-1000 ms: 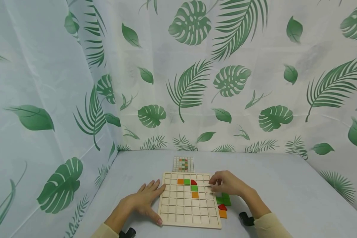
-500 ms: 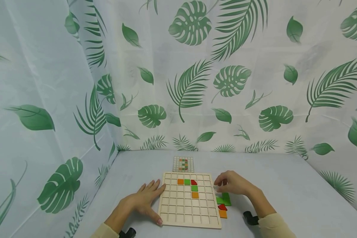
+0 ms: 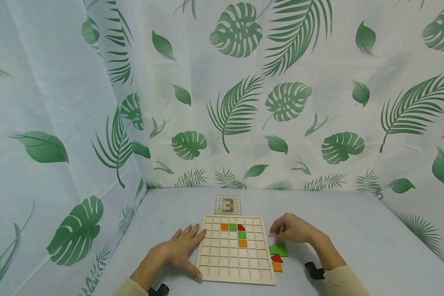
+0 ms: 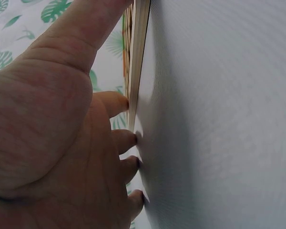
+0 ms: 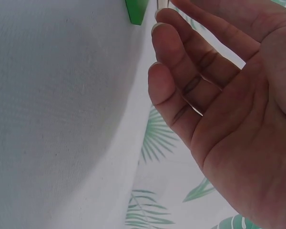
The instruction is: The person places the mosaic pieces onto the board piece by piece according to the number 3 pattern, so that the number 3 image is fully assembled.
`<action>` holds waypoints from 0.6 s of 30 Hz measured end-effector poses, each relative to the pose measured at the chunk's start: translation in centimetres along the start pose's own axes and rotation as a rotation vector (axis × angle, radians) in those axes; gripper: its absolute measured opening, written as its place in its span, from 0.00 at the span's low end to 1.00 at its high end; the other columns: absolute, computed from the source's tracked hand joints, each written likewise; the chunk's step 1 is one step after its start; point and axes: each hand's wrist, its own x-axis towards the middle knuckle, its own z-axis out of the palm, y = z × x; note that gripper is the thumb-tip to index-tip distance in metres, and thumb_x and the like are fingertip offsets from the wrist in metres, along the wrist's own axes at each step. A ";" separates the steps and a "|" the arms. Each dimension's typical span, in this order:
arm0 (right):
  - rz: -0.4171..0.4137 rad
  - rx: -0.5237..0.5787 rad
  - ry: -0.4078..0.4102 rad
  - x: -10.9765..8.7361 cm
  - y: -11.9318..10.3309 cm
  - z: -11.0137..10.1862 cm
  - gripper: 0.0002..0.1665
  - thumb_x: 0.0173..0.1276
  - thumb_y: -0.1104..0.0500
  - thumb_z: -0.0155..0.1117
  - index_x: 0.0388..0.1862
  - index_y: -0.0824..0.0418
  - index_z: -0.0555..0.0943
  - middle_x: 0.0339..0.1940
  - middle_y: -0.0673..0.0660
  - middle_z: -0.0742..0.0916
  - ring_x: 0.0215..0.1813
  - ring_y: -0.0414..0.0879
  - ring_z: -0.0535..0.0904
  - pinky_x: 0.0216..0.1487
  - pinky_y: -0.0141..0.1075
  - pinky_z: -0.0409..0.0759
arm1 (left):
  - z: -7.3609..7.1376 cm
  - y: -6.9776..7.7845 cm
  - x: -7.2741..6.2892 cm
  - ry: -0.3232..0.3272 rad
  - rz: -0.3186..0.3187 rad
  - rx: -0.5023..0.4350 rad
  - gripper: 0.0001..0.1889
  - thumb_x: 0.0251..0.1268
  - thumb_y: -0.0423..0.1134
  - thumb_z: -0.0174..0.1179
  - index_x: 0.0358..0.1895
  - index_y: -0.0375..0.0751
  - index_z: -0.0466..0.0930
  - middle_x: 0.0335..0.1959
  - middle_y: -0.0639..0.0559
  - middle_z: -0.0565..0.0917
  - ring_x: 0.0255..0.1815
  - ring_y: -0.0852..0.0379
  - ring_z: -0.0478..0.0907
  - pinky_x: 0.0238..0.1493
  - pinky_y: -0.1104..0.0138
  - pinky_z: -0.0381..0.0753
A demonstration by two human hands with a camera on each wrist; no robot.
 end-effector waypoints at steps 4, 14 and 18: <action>-0.010 0.005 -0.015 0.0 0.1 -0.1 0.10 0.60 0.61 0.80 0.40 0.54 0.91 0.33 0.48 0.86 0.38 0.48 0.79 0.34 0.34 0.78 | -0.1 0.1 0.0 -0.001 0.001 0.001 0.72 0.35 0.76 0.77 0.86 0.54 0.50 0.88 0.42 0.46 0.88 0.39 0.40 0.85 0.38 0.42; 0.044 -0.018 -0.012 -0.4 0.0 0.0 0.09 0.58 0.63 0.81 0.37 0.52 0.91 0.31 0.48 0.86 0.38 0.47 0.78 0.35 0.36 0.77 | -0.1 0.1 -0.1 -0.005 0.003 0.001 0.72 0.35 0.77 0.76 0.86 0.54 0.49 0.88 0.42 0.46 0.88 0.39 0.40 0.85 0.38 0.42; 0.039 -0.025 -0.016 -0.6 0.0 0.0 0.11 0.56 0.66 0.81 0.35 0.53 0.90 0.31 0.49 0.86 0.37 0.48 0.78 0.35 0.37 0.78 | -0.2 0.0 -0.2 -0.006 0.018 -0.013 0.72 0.35 0.76 0.77 0.86 0.53 0.49 0.88 0.41 0.45 0.88 0.38 0.39 0.85 0.38 0.41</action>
